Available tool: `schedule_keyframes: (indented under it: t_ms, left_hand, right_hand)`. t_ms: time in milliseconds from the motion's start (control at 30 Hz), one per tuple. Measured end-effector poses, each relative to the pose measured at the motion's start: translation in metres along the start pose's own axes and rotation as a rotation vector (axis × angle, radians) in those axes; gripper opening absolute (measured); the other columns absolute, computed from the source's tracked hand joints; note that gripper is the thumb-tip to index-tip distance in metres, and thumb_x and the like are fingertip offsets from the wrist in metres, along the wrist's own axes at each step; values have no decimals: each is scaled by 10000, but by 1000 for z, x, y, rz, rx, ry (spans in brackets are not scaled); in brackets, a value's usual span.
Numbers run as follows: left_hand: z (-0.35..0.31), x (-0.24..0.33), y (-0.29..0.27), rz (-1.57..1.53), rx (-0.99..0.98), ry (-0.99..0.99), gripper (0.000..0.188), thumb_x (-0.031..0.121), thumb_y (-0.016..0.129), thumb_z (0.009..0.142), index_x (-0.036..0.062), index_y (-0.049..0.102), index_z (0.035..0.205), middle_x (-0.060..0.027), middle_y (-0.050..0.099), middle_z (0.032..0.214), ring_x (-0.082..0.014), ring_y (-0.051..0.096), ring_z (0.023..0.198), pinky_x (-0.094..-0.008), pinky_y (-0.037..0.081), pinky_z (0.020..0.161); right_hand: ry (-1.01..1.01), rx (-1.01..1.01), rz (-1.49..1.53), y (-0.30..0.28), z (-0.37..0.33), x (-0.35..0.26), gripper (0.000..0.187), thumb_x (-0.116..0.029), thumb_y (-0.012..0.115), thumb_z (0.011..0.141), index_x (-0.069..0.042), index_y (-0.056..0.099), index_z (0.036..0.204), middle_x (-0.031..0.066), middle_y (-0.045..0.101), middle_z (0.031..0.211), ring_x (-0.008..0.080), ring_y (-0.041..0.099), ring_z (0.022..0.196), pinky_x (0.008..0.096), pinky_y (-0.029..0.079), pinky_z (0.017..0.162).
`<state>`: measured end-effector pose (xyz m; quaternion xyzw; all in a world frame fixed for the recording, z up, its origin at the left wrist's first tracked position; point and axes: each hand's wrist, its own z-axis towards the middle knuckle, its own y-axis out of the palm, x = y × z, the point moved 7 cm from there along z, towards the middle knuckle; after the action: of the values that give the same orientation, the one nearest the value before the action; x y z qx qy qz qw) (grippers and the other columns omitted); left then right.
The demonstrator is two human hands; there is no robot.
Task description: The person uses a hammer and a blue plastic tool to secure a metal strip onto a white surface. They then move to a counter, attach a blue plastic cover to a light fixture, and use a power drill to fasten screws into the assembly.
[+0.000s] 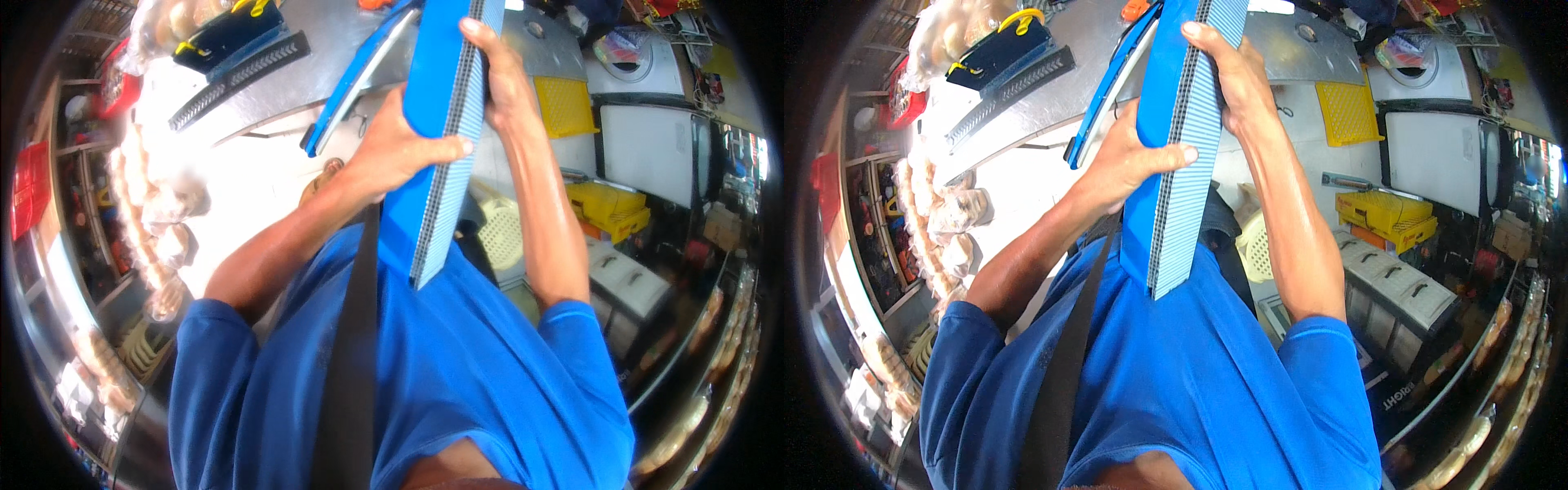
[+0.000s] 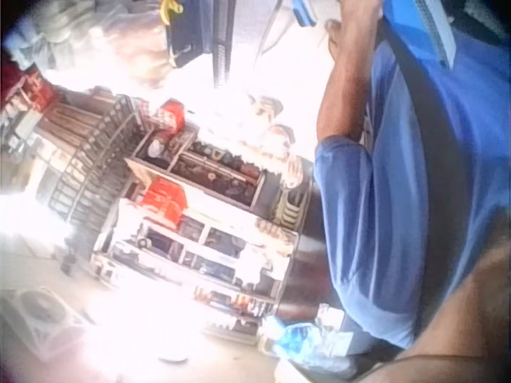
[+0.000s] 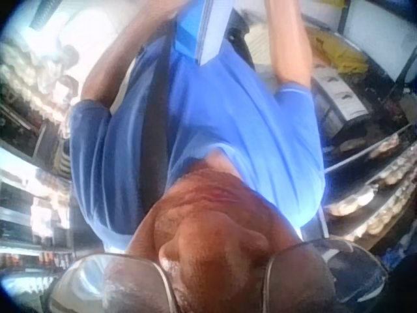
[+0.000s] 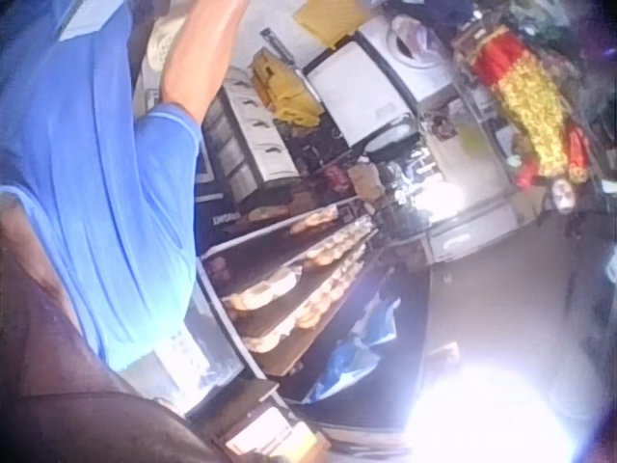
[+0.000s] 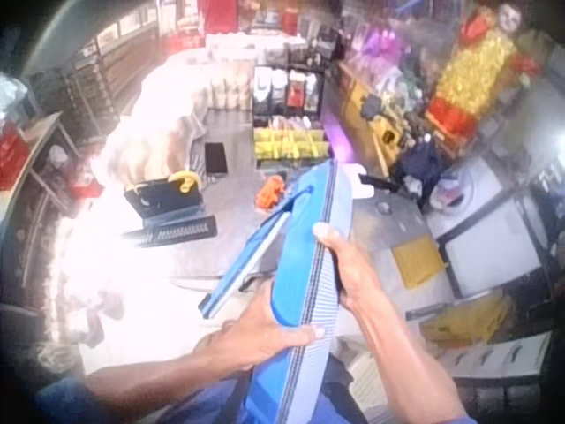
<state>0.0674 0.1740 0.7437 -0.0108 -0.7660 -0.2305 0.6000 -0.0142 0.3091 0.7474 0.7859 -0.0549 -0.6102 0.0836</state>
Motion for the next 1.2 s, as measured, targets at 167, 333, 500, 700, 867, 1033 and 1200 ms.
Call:
schedule_keyframes:
  t_ms: [167, 333, 500, 700, 867, 1033, 1200]
  left_hand:
    - [-3, 10, -3, 51, 76, 63, 735, 155, 854, 681, -81, 485, 1272, -117, 616, 1061, -187, 639, 956, -335, 554, 849]
    - [9, 11, -5, 141, 51, 39, 992, 217, 897, 666, -133, 315, 1389, -195, 553, 1208, -237, 603, 1104, -345, 545, 919]
    - [12, 4, -8, -38, -4, -1, 1023, 277, 945, 657, -114, 364, 1403, -205, 568, 1256, -253, 606, 1151, -365, 542, 960]
    - [20, 7, -12, -201, -36, -101, 874, 248, 934, 679, -72, 465, 1344, -167, 615, 1196, -235, 643, 1075, -365, 564, 920]
    - [18, 1, -17, -201, 33, -88, 896, 265, 935, 677, -70, 445, 1349, -167, 617, 1181, -233, 644, 1062, -363, 565, 904]
    - [18, 6, -24, -214, 57, -39, 898, 270, 928, 678, -57, 439, 1357, -161, 612, 1183, -240, 632, 1076, -383, 549, 936]
    - [16, 7, -31, -305, 38, -53, 897, 268, 920, 681, -43, 431, 1366, -152, 616, 1179, -241, 633, 1068, -391, 544, 949]
  right_hand:
    - [92, -223, 152, 3, -41, 11, 708, -353, 818, 810, 47, 519, 1311, 151, 662, 1116, 247, 672, 1009, 391, 557, 938]
    - [-47, 85, -152, 9, -53, -25, 790, -341, 863, 779, 125, 503, 1307, 205, 670, 1112, 260, 686, 988, 363, 559, 928]
    - [-86, 13, -124, 11, -57, -38, 712, -297, 849, 800, 133, 533, 1271, 217, 679, 1087, 250, 691, 983, 363, 563, 902]
    - [-79, -33, -179, 10, -45, -43, 628, -277, 811, 833, 134, 561, 1237, 198, 688, 1072, 231, 690, 971, 363, 565, 882]
    - [22, -53, -294, 15, -43, -47, 604, -242, 788, 845, 159, 555, 1232, 194, 693, 1067, 213, 684, 975, 350, 560, 870]
    - [-41, -35, -333, 22, -44, -60, 584, -235, 767, 857, 156, 562, 1238, 173, 697, 1068, 192, 682, 945, 313, 556, 852]
    - [15, -160, -77, 1, -44, -66, 381, -172, 656, 897, 70, 607, 1187, 88, 688, 1025, 122, 637, 924, 281, 506, 870]
